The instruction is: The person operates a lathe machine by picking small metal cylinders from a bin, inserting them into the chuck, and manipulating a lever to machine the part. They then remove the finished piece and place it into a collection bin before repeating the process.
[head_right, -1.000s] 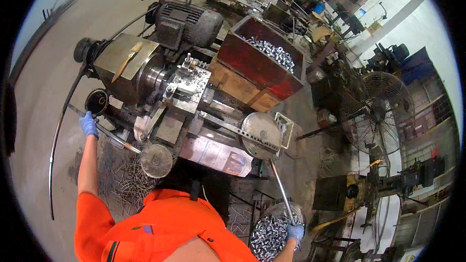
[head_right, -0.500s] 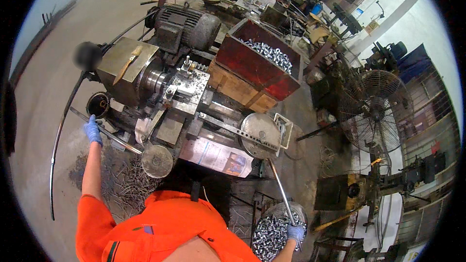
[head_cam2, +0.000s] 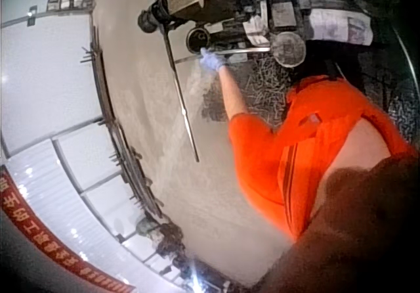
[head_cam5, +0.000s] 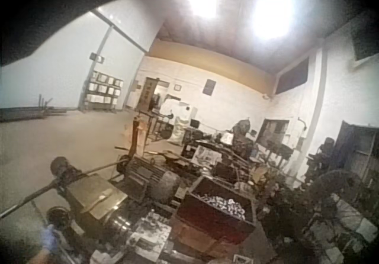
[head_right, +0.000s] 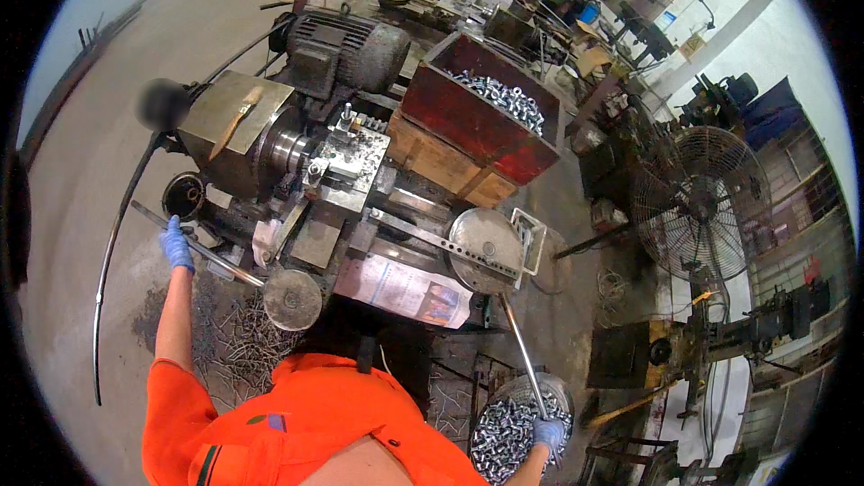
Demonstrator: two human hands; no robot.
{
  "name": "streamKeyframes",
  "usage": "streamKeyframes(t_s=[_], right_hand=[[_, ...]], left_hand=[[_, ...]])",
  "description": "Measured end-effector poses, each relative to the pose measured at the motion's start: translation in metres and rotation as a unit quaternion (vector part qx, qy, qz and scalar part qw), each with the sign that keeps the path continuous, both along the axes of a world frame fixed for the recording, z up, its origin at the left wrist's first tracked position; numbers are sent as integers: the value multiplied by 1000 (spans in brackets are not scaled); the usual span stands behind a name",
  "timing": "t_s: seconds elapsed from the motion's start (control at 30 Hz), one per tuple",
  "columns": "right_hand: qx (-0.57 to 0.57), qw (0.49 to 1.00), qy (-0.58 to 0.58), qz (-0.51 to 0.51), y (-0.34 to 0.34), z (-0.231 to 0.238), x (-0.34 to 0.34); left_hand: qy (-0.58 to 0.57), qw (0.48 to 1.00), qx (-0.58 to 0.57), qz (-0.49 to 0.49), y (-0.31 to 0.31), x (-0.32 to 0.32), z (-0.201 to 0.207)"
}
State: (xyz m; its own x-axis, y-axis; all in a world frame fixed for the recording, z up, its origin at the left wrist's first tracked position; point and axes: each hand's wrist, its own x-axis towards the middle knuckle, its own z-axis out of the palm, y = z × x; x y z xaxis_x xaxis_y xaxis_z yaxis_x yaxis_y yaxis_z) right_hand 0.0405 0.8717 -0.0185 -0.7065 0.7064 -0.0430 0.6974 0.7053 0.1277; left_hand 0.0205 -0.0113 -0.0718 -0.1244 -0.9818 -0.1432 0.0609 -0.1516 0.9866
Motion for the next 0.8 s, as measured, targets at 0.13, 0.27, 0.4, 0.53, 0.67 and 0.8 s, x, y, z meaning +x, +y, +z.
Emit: streamKeyframes(t_s=[0.13, 0.27, 0.4, 0.53, 0.67, 0.8], right_hand=[[11, 1000, 7, -12, 3, -5, 3], [2, 1000, -7, -13, 8, -8, 4], [2, 1000, 0, -2, 9, -10, 7], [36, 999, -2, 8, -1, -7, 8], [18, 1000, -7, 5, -6, -2, 7], [40, 999, -6, 10, -4, -5, 12]], left_hand=[[7, 1000, -2, -3, 7, -2, 8], [35, 999, 6, 6, -1, -3, -5], [13, 1000, 6, 10, -1, -3, -5], [8, 1000, 10, 13, 1, -4, 0], [3, 1000, 5, 22, -4, -2, -5], [4, 1000, 8, 20, 1, -4, -1]])
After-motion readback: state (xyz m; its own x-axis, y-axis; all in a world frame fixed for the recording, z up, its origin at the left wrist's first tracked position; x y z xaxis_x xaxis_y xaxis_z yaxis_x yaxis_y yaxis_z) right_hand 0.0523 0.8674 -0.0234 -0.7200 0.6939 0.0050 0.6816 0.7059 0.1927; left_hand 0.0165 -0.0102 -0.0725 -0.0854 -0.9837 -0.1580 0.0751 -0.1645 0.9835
